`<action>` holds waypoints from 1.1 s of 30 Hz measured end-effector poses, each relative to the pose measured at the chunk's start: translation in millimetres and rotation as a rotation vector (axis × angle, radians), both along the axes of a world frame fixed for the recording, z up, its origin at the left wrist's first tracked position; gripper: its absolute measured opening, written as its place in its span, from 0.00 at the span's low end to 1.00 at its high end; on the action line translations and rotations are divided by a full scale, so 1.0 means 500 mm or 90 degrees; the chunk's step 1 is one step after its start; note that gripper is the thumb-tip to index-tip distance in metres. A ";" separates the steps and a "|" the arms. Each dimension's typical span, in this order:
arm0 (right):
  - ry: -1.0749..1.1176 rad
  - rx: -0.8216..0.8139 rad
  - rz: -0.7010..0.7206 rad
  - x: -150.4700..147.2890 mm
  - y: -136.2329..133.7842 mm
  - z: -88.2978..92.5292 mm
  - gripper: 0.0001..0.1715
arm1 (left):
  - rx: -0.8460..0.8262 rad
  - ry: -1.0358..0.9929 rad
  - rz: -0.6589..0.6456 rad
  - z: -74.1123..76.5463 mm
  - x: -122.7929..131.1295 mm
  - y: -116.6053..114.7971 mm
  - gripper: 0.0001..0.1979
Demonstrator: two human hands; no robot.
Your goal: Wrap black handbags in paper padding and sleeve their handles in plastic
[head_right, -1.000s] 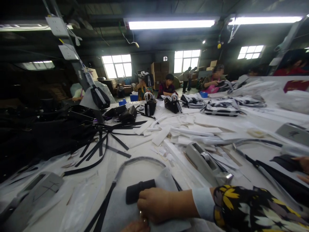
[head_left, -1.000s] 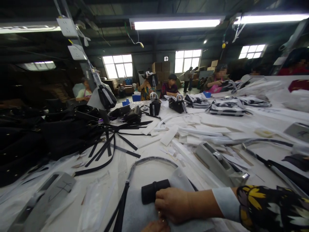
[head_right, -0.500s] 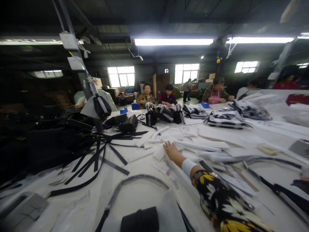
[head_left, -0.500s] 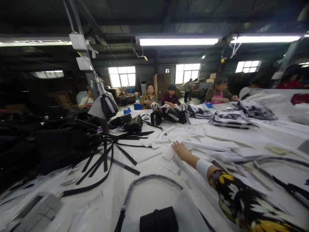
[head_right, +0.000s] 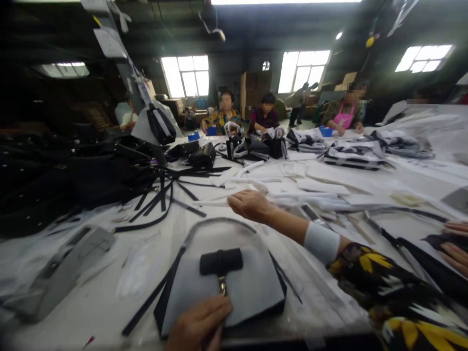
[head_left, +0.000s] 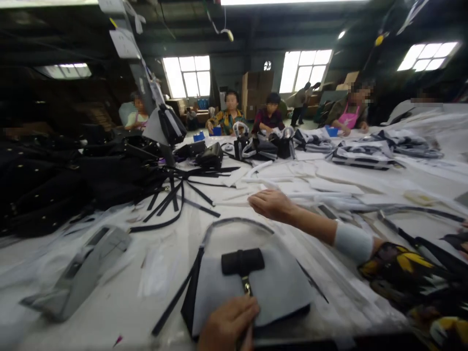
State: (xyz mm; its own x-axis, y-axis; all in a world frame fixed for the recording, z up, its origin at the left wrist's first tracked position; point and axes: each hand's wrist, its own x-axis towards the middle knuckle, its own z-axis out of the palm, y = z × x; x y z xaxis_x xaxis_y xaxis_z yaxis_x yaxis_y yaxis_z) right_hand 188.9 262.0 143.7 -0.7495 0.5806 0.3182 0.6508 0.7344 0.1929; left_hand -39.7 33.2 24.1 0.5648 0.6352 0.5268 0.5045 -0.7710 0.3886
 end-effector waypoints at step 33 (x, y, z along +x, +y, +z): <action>0.049 -0.280 0.154 -0.026 -0.313 -0.090 0.26 | -0.145 -0.014 0.030 0.030 0.002 -0.016 0.23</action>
State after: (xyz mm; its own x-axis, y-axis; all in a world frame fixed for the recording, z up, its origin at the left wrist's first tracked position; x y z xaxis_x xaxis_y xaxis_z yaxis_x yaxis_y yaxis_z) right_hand 175.8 105.3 98.7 -0.8629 0.4849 0.1426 0.4522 0.8667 -0.2107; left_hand -38.7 25.2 39.2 0.5223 0.7638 0.3792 0.5270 -0.6387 0.5607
